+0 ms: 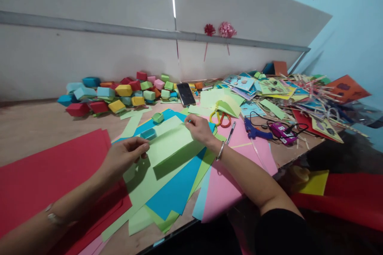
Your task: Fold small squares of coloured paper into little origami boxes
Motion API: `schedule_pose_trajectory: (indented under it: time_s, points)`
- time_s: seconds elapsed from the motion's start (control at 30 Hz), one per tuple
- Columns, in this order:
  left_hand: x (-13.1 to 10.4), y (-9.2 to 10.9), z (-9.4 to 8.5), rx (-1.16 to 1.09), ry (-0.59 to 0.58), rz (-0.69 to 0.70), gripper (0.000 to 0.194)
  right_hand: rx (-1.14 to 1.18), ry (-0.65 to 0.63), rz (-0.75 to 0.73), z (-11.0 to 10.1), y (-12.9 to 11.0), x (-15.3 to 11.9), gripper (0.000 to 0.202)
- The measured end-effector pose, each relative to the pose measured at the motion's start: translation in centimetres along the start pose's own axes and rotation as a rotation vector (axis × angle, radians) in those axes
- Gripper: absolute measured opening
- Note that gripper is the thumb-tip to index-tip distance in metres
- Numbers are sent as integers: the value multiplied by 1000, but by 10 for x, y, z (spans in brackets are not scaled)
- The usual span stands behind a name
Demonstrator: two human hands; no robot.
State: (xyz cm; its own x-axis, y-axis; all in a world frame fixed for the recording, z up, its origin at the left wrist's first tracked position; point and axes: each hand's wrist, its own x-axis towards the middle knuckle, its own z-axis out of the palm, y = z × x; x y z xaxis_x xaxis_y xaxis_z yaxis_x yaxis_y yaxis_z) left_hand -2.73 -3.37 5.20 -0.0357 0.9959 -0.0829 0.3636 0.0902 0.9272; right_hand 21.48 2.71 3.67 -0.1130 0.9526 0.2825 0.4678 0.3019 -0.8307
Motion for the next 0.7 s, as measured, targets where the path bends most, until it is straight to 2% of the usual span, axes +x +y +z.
schedule_pose_trajectory:
  time_s: [0.13,0.3,0.43,0.57,0.7]
  points:
    - [1,0,-2,20,0,-15,32,-177,-65,-46,-1,-7,-4,13]
    - [1,-1,-2,80,-38,11,25,-617,-171,-20,2,-9,-5,21]
    - [2,-3,-1,144,-93,-1,21,-896,-311,9,10,-9,-7,29]
    - [2,-9,-1,394,-102,67,15,-1074,-419,-39,26,-10,-15,27]
    - [-2,-13,1,715,-101,184,22,-1134,-350,-134,38,-10,-20,34]
